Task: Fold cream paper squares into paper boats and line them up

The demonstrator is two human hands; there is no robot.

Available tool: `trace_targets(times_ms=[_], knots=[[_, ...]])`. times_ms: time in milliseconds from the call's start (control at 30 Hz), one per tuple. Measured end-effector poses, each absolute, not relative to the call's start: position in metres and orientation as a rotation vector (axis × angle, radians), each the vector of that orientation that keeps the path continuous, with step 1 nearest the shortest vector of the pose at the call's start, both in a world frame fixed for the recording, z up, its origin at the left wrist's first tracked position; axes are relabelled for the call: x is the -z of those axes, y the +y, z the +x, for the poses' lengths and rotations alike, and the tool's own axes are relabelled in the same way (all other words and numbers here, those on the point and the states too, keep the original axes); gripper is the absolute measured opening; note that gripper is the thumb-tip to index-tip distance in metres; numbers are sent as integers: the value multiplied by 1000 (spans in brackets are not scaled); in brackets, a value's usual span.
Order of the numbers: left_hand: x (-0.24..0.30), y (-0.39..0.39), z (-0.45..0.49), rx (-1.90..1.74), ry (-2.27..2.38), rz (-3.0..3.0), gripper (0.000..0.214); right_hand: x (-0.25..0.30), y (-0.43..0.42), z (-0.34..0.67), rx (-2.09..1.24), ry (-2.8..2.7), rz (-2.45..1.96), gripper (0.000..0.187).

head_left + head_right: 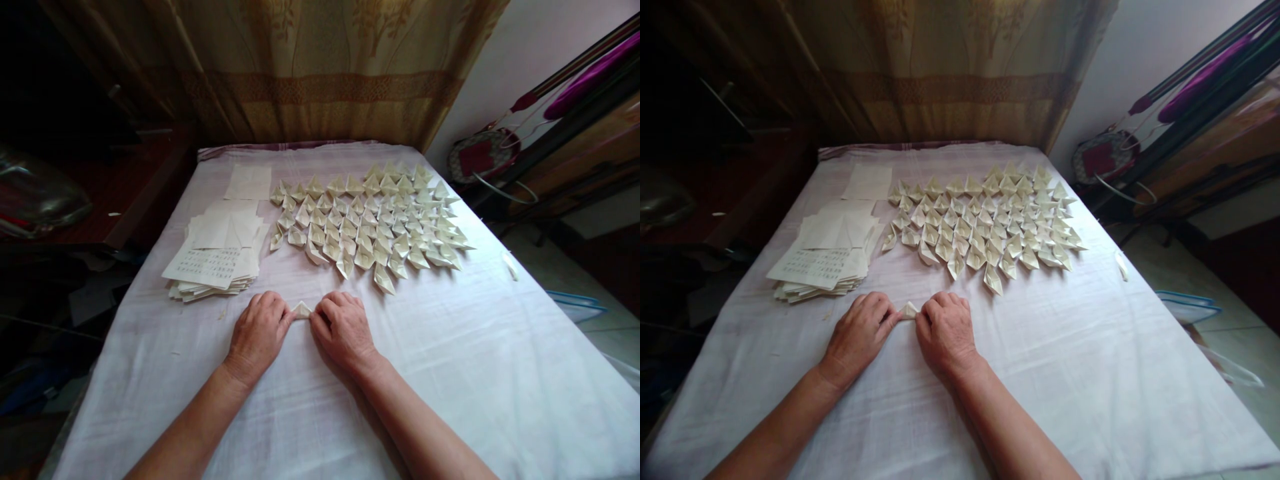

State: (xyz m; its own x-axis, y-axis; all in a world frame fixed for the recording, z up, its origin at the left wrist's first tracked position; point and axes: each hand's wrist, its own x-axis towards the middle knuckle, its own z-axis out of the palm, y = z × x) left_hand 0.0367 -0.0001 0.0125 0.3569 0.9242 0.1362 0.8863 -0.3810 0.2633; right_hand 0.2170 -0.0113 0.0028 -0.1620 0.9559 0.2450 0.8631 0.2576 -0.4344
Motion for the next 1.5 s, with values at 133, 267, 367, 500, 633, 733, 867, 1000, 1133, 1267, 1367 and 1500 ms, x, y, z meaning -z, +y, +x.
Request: trace_targets(times_ms=[133, 267, 367, 500, 633, 733, 867, 1000, 1133, 1267, 1367, 1500], knots=[[-15, 2, 37, -340, 1680, 2425, 17, -3, -10, 216, -303, -2034, -1666, 17], [-21, 6, 39, -272, 1691, 2366, 16, -3, -9, 214, -350, -1986, -1695, 17], [-26, 11, 40, -193, 1707, 2307, 16, -3, -8, 213, -375, -1957, -1705, 17], [-34, 18, 43, -59, 1708, 2232, 18, -1, -9, 214, -395, -1934, -1688, 11], [-41, 22, 45, 34, 1702, 2186, 18, 2, -11, 214, -437, -1936, -1622, 12], [-44, 24, 47, 68, 1708, 2156, 16, 3, -12, 213, -464, -1963, -1582, 18], [-47, 24, 48, 38, 1716, 2131, 12, -1, -11, 208, -440, -1978, -1610, 16], [-47, 24, 46, 24, 1707, 2142, 12, -6, -9, 202, -388, -1993, -1688, 10], [-41, 25, 37, -23, 1593, 2129, 5, -7, -7, 199, -389, -1999, -1742, 13], [-34, 28, 29, -104, 1512, 2142, 4, -7, -7, 197, -395, -1979, -1759, 12], [-34, 30, 30, -75, 1529, 2138, 5, -9, -6, 197, -410, -1980, -1781, 13], [-40, 31, 35, -15, 1554, 2119, 4, -16, -2, 197, -457, -2023, -1795, 15]])
